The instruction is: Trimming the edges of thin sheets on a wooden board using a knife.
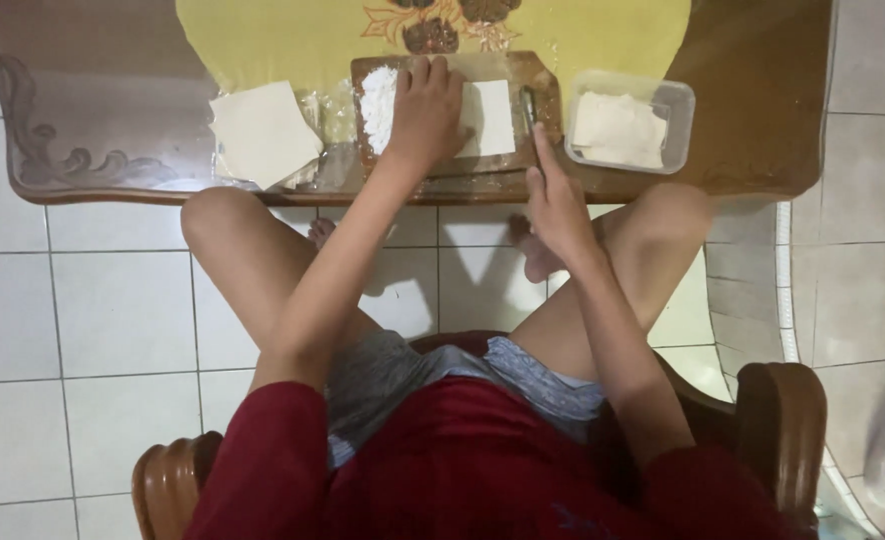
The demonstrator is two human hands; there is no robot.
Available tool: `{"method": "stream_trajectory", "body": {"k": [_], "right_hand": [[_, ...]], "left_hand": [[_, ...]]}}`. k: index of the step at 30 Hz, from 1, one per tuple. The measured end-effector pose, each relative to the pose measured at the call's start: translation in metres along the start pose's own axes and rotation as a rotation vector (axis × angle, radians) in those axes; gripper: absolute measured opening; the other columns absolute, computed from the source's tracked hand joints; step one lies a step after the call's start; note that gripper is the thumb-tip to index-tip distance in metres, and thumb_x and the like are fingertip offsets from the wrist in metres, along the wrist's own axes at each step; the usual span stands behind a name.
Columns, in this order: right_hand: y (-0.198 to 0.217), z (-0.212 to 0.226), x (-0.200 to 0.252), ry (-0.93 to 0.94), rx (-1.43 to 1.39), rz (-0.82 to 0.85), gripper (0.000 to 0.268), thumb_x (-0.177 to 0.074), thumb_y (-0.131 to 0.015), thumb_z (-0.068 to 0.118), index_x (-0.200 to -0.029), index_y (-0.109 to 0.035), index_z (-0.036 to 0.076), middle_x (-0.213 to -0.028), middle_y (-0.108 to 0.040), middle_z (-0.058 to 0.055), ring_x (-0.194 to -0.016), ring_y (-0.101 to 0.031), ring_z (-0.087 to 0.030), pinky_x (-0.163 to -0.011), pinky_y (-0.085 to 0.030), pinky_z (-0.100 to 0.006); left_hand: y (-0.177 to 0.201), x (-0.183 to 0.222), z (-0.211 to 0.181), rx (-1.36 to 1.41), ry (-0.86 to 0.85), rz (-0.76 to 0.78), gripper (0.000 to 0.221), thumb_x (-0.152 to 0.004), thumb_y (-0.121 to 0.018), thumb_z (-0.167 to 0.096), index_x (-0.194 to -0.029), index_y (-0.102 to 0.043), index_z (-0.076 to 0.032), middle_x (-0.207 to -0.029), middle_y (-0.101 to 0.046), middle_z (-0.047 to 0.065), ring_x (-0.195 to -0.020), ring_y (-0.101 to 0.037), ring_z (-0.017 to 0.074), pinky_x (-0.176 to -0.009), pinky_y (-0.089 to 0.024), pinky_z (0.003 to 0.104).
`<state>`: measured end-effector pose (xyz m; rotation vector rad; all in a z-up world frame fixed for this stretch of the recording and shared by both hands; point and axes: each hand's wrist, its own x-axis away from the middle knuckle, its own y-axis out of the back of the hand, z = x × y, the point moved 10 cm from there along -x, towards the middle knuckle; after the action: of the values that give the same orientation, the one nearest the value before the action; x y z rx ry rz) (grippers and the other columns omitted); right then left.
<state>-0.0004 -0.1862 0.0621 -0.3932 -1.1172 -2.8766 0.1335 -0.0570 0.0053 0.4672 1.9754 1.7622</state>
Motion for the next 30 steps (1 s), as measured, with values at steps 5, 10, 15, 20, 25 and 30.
{"method": "stream_trajectory", "body": {"k": [5, 10, 15, 20, 25, 30], "right_hand": [[-0.013, -0.011, -0.014, -0.015, -0.051, -0.005, 0.051, -0.11, -0.035, 0.02, -0.16, -0.024, 0.024, -0.108, -0.034, -0.003, -0.045, -0.04, -0.017, -0.084, -0.031, -0.039], [-0.024, -0.016, -0.015, -0.102, -0.122, 0.036, 0.052, -0.108, -0.034, 0.021, -0.158, -0.021, 0.029, -0.167, -0.025, -0.008, -0.046, -0.045, -0.013, -0.05, -0.05, -0.031], [-0.023, -0.007, -0.007, -0.204, -0.211, 0.076, 0.053, -0.11, -0.034, 0.022, -0.161, -0.023, 0.032, -0.07, -0.051, -0.004, -0.048, -0.043, -0.014, -0.048, -0.061, -0.033], [-0.022, -0.001, -0.004, -0.221, -0.23, 0.117, 0.054, -0.11, -0.034, 0.025, -0.162, -0.021, 0.03, -0.062, -0.042, -0.001, -0.048, -0.046, -0.014, -0.048, -0.053, -0.031], [-0.019, -0.011, -0.005, -0.265, -0.318, 0.091, 0.055, -0.11, -0.034, 0.023, -0.162, -0.019, 0.033, -0.064, -0.039, 0.0, -0.047, -0.041, -0.012, -0.045, -0.05, -0.029], [-0.008, -0.012, -0.002, -0.289, -0.343, 0.035, 0.054, -0.11, -0.035, 0.023, -0.161, -0.024, 0.035, -0.065, -0.043, -0.001, -0.044, -0.04, -0.012, -0.038, -0.045, -0.028]], "left_hand": [[-0.018, -0.012, 0.001, -0.03, 0.046, 0.183, 0.078, -0.084, -0.072, -0.06, -0.135, -0.049, -0.005, -0.142, -0.046, 0.023, -0.134, -0.041, 0.0428, -0.112, -0.034, 0.058], [-0.02, -0.015, 0.003, 0.074, 0.081, 0.251, 0.073, -0.082, -0.078, -0.05, -0.131, -0.049, -0.005, -0.133, -0.05, 0.02, -0.129, -0.041, 0.0422, -0.109, -0.033, 0.056], [0.015, -0.003, -0.01, 0.5, 0.105, 0.295, 0.021, -0.087, -0.066, 0.003, -0.105, -0.057, -0.004, -0.118, -0.053, 0.016, -0.101, -0.054, 0.0303, -0.074, -0.055, 0.038], [0.03, -0.009, -0.026, 0.992, -0.004, 0.293, 0.034, -0.082, -0.057, 0.01, -0.108, -0.052, -0.012, -0.111, -0.055, 0.006, -0.104, -0.055, 0.0209, -0.085, -0.052, 0.031], [-0.005, -0.025, -0.017, 1.068, 0.142, 0.128, 0.044, -0.08, -0.059, 0.013, -0.116, -0.053, -0.011, -0.121, -0.058, 0.008, -0.109, -0.059, 0.022, -0.088, -0.059, 0.03], [0.015, -0.009, -0.021, 0.839, 0.066, -0.162, 0.04, -0.08, -0.062, 0.013, -0.118, -0.056, 0.0, -0.117, -0.052, 0.019, -0.105, -0.056, 0.0311, -0.092, -0.054, 0.034]]}}
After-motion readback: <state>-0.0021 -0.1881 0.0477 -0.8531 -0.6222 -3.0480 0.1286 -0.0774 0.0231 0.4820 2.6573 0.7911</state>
